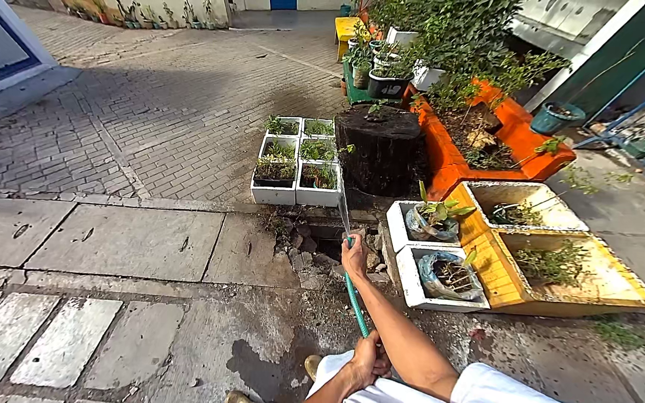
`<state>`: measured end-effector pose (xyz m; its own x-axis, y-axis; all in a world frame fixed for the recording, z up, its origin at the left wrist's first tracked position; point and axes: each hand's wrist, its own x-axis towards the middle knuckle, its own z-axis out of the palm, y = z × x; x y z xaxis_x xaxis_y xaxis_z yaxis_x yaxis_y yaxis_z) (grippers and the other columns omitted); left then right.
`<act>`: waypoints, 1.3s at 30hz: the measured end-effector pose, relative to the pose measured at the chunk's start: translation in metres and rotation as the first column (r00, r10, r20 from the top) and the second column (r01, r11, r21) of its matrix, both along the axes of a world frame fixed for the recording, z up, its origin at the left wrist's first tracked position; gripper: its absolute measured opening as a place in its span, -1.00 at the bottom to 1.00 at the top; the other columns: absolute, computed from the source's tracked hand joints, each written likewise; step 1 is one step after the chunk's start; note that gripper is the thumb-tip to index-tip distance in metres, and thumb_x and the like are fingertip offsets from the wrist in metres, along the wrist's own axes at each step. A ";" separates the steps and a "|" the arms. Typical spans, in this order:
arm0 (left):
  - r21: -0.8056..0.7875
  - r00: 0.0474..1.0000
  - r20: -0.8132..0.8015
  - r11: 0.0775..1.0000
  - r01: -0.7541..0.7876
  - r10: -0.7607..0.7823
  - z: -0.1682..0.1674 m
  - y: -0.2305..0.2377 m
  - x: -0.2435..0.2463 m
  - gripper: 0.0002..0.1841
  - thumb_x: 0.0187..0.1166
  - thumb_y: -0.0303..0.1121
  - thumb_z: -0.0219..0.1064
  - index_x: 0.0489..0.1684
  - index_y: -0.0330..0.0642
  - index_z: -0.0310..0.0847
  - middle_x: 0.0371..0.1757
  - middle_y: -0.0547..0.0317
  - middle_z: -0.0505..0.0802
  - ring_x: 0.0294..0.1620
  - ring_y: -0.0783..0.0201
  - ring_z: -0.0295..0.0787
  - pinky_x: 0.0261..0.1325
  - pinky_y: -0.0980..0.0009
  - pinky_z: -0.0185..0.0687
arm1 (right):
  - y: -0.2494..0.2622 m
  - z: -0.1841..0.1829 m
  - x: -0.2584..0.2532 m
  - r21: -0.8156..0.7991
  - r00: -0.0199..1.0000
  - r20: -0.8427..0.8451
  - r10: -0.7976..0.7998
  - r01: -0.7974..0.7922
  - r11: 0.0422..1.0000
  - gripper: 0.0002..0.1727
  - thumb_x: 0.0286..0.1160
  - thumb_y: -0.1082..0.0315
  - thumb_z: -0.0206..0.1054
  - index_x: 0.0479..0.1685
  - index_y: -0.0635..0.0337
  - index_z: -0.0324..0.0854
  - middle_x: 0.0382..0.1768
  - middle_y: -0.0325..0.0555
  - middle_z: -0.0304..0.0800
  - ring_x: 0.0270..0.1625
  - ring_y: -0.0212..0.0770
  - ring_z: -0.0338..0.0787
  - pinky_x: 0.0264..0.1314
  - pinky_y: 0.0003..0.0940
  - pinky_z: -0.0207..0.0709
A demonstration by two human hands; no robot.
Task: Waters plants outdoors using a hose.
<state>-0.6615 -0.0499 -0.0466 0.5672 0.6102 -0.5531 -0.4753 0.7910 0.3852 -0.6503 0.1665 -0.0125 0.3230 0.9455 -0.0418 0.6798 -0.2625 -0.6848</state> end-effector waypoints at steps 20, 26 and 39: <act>-0.003 1.000 -0.005 1.000 -0.020 0.020 0.004 0.000 -0.001 -0.34 0.91 -0.03 -0.42 -0.80 0.06 0.23 -0.90 0.41 0.19 -0.91 0.45 0.00 -0.76 0.51 0.04 | 0.000 0.003 -0.004 -0.022 1.000 0.000 0.025 -0.025 0.999 -0.58 0.79 0.15 0.18 0.49 0.13 0.50 -0.08 0.14 0.87 0.02 0.11 0.89 0.16 0.04 0.68; 0.006 1.000 -0.001 1.000 -0.018 0.018 0.003 -0.001 -0.001 -0.34 0.91 -0.02 -0.42 -0.80 0.06 0.23 -0.90 0.41 0.19 -0.90 0.44 0.01 -0.76 0.50 0.05 | 0.000 0.002 -0.005 -0.046 0.998 0.013 0.055 -0.054 0.997 -0.58 0.80 0.13 0.16 0.50 0.09 0.51 -0.07 0.14 0.87 0.04 0.12 0.88 0.16 0.05 0.68; -0.002 0.999 -0.027 1.000 -0.018 0.018 0.007 -0.002 -0.001 -0.36 0.92 -0.04 -0.40 -0.76 0.05 0.25 -0.89 0.42 0.20 -0.90 0.45 0.01 -0.76 0.52 0.05 | 0.000 -0.001 0.000 -0.007 1.000 -0.021 0.005 -0.005 1.000 -0.59 0.78 0.16 0.19 0.46 0.14 0.53 -0.06 0.15 0.87 0.04 0.14 0.88 0.17 0.07 0.67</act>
